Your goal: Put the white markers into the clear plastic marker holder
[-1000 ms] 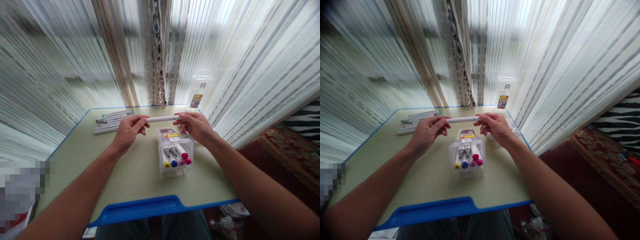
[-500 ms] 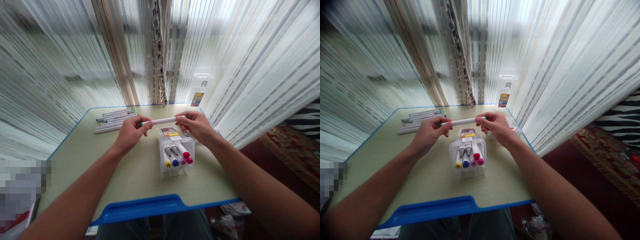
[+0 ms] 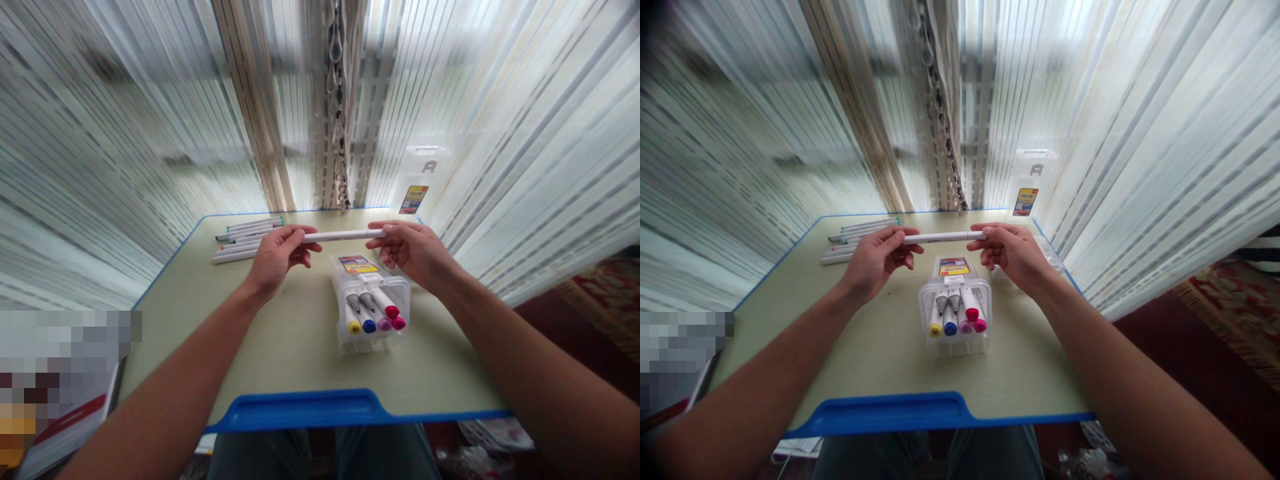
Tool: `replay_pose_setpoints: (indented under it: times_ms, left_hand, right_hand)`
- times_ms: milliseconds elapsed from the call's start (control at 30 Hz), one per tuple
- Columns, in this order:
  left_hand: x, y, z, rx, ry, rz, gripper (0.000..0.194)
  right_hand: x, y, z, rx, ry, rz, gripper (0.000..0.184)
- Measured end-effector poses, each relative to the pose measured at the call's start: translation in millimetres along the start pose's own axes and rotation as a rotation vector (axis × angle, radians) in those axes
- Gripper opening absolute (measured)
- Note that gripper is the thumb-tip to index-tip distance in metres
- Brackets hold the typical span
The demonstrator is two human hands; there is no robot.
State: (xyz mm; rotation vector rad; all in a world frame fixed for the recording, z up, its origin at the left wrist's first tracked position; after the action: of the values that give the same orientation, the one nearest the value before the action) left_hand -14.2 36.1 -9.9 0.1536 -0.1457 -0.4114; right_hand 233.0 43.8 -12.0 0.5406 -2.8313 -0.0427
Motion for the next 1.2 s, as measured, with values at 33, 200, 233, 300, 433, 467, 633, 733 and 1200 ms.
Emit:
replay_pose_setpoints:
  times_ms: [33, 200, 233, 300, 433, 467, 633, 733, 1200]
  left_hand:
    - [-0.1, 0.1, -0.5, 0.003, 0.009, -0.005, 0.029]
    - [-1.0, 0.1, -3.4, 0.031, 0.132, -0.027, 0.034]
    - [-1.1, 0.0, -3.9, 0.038, 0.162, -0.031, 0.035]
    - [-1.2, -0.4, -4.5, 0.054, 0.219, -0.032, 0.036]
    - [-0.4, -1.5, -5.4, 0.047, 0.303, -0.031, 0.038]
    - [-0.2, -1.7, -5.6, 0.047, 0.317, -0.033, 0.038]
    - [-2.1, -1.5, -7.0, 0.078, 0.387, -0.015, 0.037]
    - [-4.4, -0.2, -9.2, 0.089, 0.355, -0.006, 0.038]
    - [-3.5, 0.6, -5.3, 0.027, 0.065, 0.019, 0.037]
  right_hand:
    - [-0.3, -0.2, 0.5, 0.006, -0.002, 0.002, 0.021]
    - [-0.8, 0.4, 4.3, 0.006, -0.045, 0.002, 0.021]
    - [-0.4, 0.6, 4.9, 0.003, -0.061, 0.003, 0.024]
    - [0.6, 0.6, 5.7, -0.001, -0.098, -0.001, 0.029]
    - [2.0, -0.4, 5.6, -0.001, -0.193, -0.021, 0.034]
    - [2.1, -0.8, 5.4, -0.003, -0.219, -0.026, 0.033]
    - [0.5, -1.7, 6.8, -0.011, -0.264, -0.023, 0.029]
    - [0.1, -1.0, 8.0, -0.012, -0.189, -0.021, 0.027]
    - [-0.4, 1.2, 3.0, 0.012, -0.01, -0.004, 0.019]
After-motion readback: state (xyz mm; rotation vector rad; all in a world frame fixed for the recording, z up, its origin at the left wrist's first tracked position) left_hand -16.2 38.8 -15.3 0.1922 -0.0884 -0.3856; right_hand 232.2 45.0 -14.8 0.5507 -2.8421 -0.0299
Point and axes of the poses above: each hand's wrist, its own y-axis towards the middle knuckle, its own x-axis out of the palm, z = x × y, the point moved 2 cm from there along y, towards the middle knuckle, and after that the axes turned 15 degrees about -z, right-handed, at the moved point
